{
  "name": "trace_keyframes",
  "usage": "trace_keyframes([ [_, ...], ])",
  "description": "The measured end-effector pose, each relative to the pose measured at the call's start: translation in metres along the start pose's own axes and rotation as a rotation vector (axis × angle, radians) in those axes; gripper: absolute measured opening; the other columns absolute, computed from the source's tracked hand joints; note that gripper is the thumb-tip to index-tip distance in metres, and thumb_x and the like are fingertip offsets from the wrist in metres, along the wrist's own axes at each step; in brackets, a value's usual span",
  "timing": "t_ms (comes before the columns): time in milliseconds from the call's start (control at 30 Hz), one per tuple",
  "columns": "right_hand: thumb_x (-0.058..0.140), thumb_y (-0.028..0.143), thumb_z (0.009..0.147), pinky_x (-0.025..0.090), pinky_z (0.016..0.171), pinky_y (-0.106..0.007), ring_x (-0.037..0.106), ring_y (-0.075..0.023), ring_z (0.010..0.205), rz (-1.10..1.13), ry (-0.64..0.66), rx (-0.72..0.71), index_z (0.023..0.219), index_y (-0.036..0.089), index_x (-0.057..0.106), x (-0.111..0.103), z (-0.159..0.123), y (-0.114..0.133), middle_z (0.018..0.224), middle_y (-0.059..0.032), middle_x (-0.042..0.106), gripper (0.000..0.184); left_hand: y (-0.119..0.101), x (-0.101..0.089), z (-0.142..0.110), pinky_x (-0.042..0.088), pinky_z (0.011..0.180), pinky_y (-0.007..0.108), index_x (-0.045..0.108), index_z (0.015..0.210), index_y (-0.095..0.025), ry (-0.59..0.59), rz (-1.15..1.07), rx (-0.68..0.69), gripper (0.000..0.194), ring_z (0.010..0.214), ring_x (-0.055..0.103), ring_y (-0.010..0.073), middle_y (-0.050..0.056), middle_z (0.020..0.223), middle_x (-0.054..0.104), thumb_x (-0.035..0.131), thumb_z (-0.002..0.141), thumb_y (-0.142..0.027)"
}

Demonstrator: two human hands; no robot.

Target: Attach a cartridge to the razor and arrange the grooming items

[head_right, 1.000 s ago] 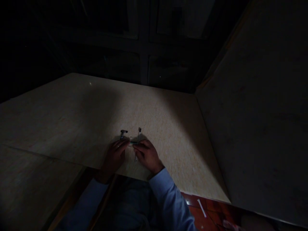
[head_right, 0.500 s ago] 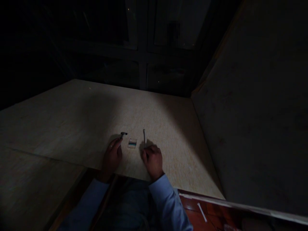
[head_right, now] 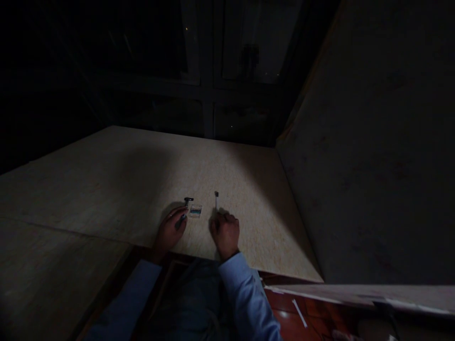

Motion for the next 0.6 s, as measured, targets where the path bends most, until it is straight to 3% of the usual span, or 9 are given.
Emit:
trace_keyframes([
  [167, 0.061, 0.031, 0.094, 0.045, 0.083, -0.037, 0.067, -0.0264, 0.091, -0.016, 0.045, 0.015, 0.111, 0.015, 0.075, 0.003, 0.0, -0.001, 0.102, -0.0159, 0.076, 0.027, 0.001, 0.004, 0.001, 0.056, 0.102, 0.042, 0.069, 0.118, -0.02, 0.027, -0.019, 0.007, 0.031, 0.116, 0.068, 0.0239, 0.01, 0.124, 0.072, 0.05, 0.093, -0.021],
  [367, 0.061, 0.036, 0.096, 0.046, 0.081, -0.035, 0.068, -0.0245, 0.088, -0.027, 0.115, -0.1, 0.112, 0.017, 0.075, 0.009, 0.002, 0.012, 0.094, -0.0132, 0.077, 0.028, 0.006, 0.011, 0.001, 0.055, 0.104, 0.043, 0.068, 0.123, -0.021, 0.054, -0.026, 0.008, 0.034, 0.12, 0.066, 0.0243, 0.011, 0.13, 0.07, 0.048, 0.095, -0.021],
  [600, 0.058, 0.036, 0.098, 0.048, 0.085, -0.037, 0.071, -0.0274, 0.094, 0.06, 0.118, -0.106, 0.118, 0.015, 0.073, 0.008, 0.003, 0.015, 0.102, -0.0164, 0.077, 0.033, 0.007, 0.005, 0.003, 0.055, 0.103, 0.044, 0.067, 0.121, -0.019, -0.012, -0.028, -0.027, 0.031, 0.116, 0.066, 0.0258, 0.012, 0.125, 0.071, 0.053, 0.094, -0.026],
])
Point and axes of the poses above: each hand's wrist, its own z-axis towards the middle knuckle, its own x-axis out of the palm, y = z × x, the point moved 9 cm from there along z, towards the middle knuckle
